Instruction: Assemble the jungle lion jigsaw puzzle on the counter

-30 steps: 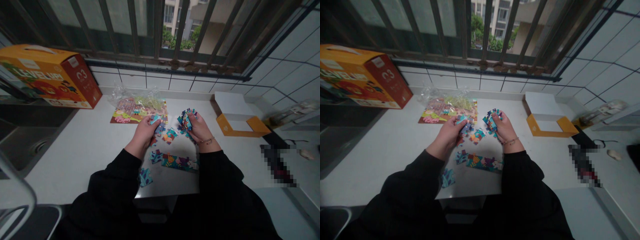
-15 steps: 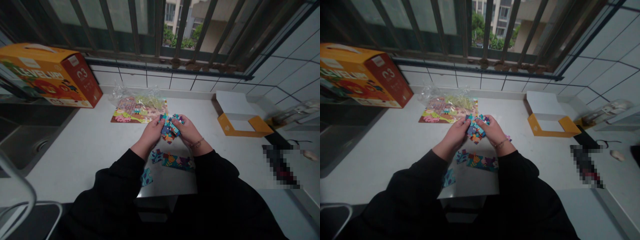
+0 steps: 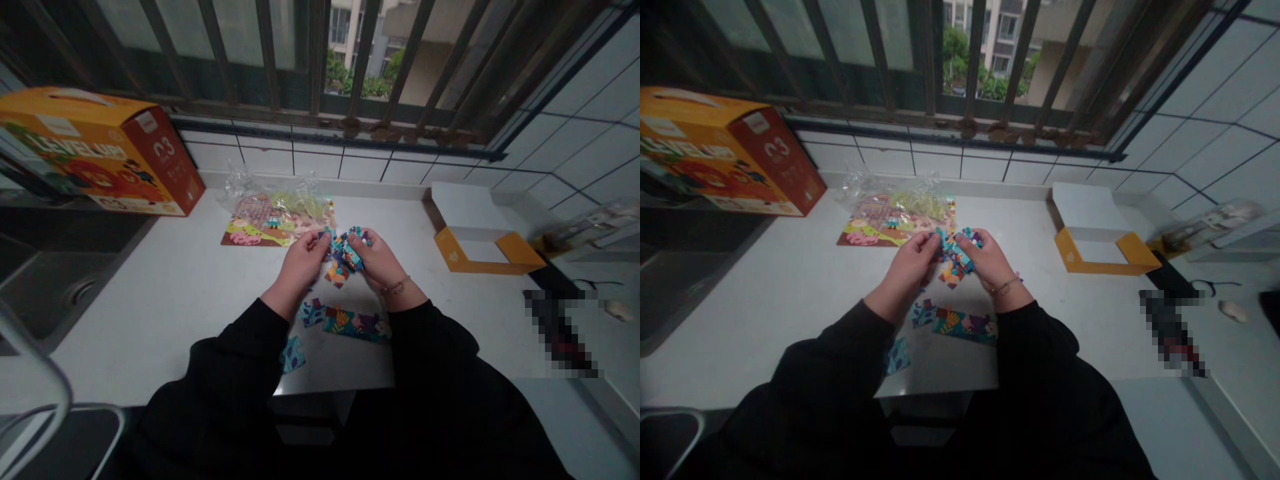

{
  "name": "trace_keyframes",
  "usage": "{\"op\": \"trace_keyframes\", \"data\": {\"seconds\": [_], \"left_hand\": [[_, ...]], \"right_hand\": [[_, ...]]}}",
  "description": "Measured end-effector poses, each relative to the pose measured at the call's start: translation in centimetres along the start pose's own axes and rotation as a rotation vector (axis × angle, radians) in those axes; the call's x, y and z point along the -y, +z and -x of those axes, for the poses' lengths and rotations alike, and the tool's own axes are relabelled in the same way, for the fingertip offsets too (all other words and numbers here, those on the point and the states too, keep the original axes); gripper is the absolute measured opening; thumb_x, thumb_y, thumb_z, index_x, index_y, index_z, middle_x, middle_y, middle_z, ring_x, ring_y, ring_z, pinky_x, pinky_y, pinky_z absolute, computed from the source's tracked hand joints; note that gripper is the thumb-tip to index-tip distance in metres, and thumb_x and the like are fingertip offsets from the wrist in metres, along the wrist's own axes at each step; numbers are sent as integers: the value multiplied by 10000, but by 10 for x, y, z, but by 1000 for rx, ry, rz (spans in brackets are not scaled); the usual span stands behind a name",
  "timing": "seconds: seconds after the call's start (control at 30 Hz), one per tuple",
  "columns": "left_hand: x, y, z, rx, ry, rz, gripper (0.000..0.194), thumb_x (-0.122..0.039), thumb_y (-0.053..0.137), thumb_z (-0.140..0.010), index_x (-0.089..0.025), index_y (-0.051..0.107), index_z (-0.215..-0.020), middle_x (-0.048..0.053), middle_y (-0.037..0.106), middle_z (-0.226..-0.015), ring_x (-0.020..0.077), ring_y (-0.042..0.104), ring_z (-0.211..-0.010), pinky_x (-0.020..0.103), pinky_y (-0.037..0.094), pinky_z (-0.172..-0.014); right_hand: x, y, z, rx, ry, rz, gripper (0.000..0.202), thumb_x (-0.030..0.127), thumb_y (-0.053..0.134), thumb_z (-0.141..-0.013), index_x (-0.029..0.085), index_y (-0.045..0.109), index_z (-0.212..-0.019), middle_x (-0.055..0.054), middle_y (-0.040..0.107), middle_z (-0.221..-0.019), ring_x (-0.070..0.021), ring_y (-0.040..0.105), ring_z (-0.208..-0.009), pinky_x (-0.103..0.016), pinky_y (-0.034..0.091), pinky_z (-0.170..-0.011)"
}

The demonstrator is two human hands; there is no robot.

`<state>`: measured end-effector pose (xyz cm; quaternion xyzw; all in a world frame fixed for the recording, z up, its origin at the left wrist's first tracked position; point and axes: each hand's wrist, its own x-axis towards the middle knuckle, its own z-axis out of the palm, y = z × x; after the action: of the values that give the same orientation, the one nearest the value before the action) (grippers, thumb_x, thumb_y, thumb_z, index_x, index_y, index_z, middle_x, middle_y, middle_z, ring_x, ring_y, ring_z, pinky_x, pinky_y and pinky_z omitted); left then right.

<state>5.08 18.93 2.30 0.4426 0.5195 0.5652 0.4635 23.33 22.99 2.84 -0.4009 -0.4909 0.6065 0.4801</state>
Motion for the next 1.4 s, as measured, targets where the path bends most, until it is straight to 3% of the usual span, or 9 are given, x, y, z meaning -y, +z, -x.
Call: {"op": "trace_keyframes", "data": {"seconds": [0.27, 0.47, 0.63, 0.77, 0.87, 0.93, 1.13, 1.3, 1.4], "left_hand": [[-1, -7, -4, -268, -17, -27, 192, -394, 696, -1057, -218, 770, -1041, 2, 707, -837, 130, 641, -661, 223, 510, -600], [3, 6, 1, 31, -112, 83, 236, -423, 719, -1062, -199, 771, -1008, 42, 747, -868, 177, 741, -810, 273, 611, -746], [0, 7, 2, 143, -45, 85, 287, -339, 598, -1106, -227, 722, -1340, 83, 811, -1163, 188, 787, -992, 362, 649, -973], [-2, 3, 5, 170, 197, -394, 419, -361, 596, -1098, -188, 636, -1477, 166, 773, -1374, 282, 752, -1243, 491, 591, -1135], [-2, 4, 11, 282, 386, -888, 681, -448, 782, -994, -139, 581, -1566, 242, 631, -1608, 392, 584, -1506, 573, 442, -1291], [-2, 7, 13, 377, 412, -1102, 830, -500, 834, -952, -115, 534, -1624, 260, 614, -1617, 426, 550, -1526, 606, 384, -1321], [-9, 7, 17, 504, 455, -1289, 449, -383, 685, -1045, -230, 731, -1464, 150, 731, -1378, 387, 604, -1401, 684, 283, -1348], [-15, 5, 25, 554, 516, -1272, 434, -496, 725, -1013, -225, 777, -1348, 135, 714, -1339, 385, 603, -1330, 669, 334, -1305], [-17, 7, 27, 508, 510, -1281, 381, -453, 582, -1098, -191, 778, -1293, 142, 725, -1270, 355, 626, -1254, 585, 416, -1237]], "right_hand": [[-4, -10, -4, -48, -28, 60, 627, 713, 1005, -703, 269, 703, -1026, 8, 755, -934, -177, 716, -814, -342, 646, -806], [-8, -1, 1, 31, -55, 68, 607, 711, 987, -734, 272, 718, -1055, 7, 765, -958, -179, 739, -839, -320, 648, -799], [-7, 0, 0, -28, -63, 63, 632, 728, 986, -716, 272, 723, -1066, 12, 768, -936, -169, 734, -800, -310, 647, -757], [-2, -5, -5, -158, -45, -20, 666, 739, 1006, -666, 262, 675, -991, 20, 763, -866, -165, 732, -761, -295, 631, -714], [0, -8, -8, -203, -11, -104, 670, 758, 983, -694, 256, 647, -984, 18, 745, -814, -158, 700, -676, -280, 577, -599], [0, -10, -10, -188, 9, -137, 672, 763, 973, -712, 254, 651, -1009, 17, 733, -779, -157, 675, -634, -277, 531, -534], [1, -10, -8, -167, 12, -173, 707, 773, 992, -674, 248, 667, -1018, 0, 763, -825, -150, 691, -671, -266, 545, -564], [4, -10, -6, -172, 33, -152, 706, 770, 1004, -662, 256, 648, -991, 21, 742, -793, -138, 664, -625, -264, 538, -537], [5, -9, -5, -169, 35, -156, 729, 775, 1014, -640, 253, 642, -986, 39, 713, -754, -127, 634, -586, -259, 536, -510]]}}
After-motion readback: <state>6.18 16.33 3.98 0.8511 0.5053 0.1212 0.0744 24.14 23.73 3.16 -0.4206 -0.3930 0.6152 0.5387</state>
